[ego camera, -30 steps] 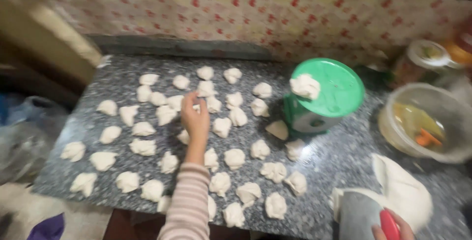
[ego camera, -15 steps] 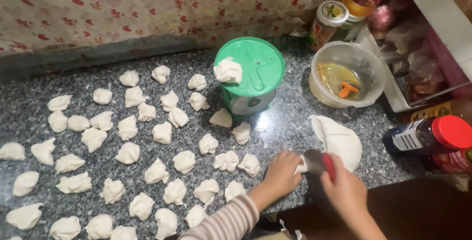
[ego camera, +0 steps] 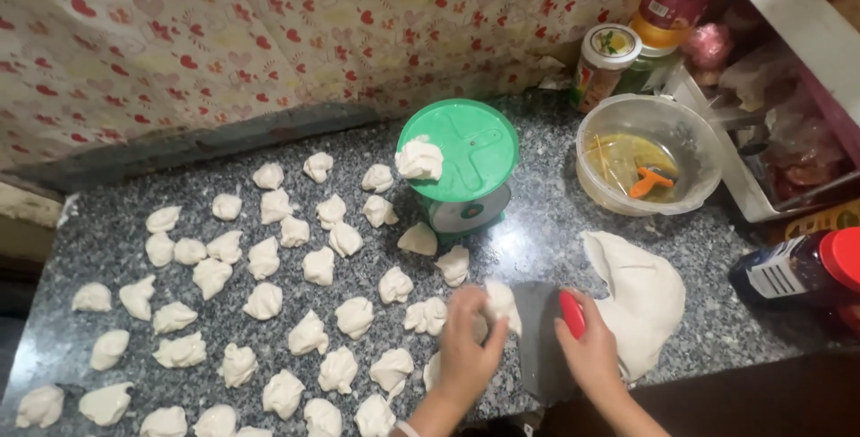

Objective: Dividing a large mass of dough into smaller, weighed portions using a dough scraper and a kitchen scale.

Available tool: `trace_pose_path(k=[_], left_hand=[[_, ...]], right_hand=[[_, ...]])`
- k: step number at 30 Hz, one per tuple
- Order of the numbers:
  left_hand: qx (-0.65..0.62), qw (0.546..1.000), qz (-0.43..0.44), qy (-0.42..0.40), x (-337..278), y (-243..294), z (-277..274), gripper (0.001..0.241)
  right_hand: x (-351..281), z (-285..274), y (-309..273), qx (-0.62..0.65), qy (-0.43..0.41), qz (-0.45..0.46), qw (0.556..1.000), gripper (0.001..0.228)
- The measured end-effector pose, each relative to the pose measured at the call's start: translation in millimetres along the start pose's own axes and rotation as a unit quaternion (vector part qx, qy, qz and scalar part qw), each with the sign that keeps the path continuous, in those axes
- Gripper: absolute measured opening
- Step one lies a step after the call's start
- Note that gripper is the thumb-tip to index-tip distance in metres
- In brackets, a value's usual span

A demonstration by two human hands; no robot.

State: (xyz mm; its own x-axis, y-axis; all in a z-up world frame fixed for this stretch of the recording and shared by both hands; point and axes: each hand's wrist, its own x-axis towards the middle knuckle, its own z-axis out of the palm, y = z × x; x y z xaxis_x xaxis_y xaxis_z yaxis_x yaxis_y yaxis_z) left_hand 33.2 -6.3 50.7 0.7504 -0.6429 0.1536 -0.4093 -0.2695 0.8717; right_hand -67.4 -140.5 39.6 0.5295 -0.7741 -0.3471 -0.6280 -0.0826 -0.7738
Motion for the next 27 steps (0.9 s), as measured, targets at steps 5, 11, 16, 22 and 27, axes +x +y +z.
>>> trace_pose_path(k=[5,11,16,22,27], left_hand=[[-0.004,0.937,0.277,0.215,90,41,-35,0.03],[0.049,0.982,0.156,0.096,160,57,-57,0.036],[0.26,0.955,0.106,0.094,165,35,-96,0.045],[0.244,0.915,0.251,0.199,132,19,-101,0.01],[0.087,0.935,0.284,0.193,56,31,-45,0.026]], right_hand=[[0,-15,27,0.064,0.028,0.008,0.998,0.044],[-5,-33,29,0.086,0.056,0.009,0.995,0.043],[-13,-41,44,0.061,0.079,0.033,0.994,0.043],[-22,-39,38,0.049,0.048,0.049,0.996,0.044],[-28,-41,16,0.037,0.039,0.05,0.997,0.043]])
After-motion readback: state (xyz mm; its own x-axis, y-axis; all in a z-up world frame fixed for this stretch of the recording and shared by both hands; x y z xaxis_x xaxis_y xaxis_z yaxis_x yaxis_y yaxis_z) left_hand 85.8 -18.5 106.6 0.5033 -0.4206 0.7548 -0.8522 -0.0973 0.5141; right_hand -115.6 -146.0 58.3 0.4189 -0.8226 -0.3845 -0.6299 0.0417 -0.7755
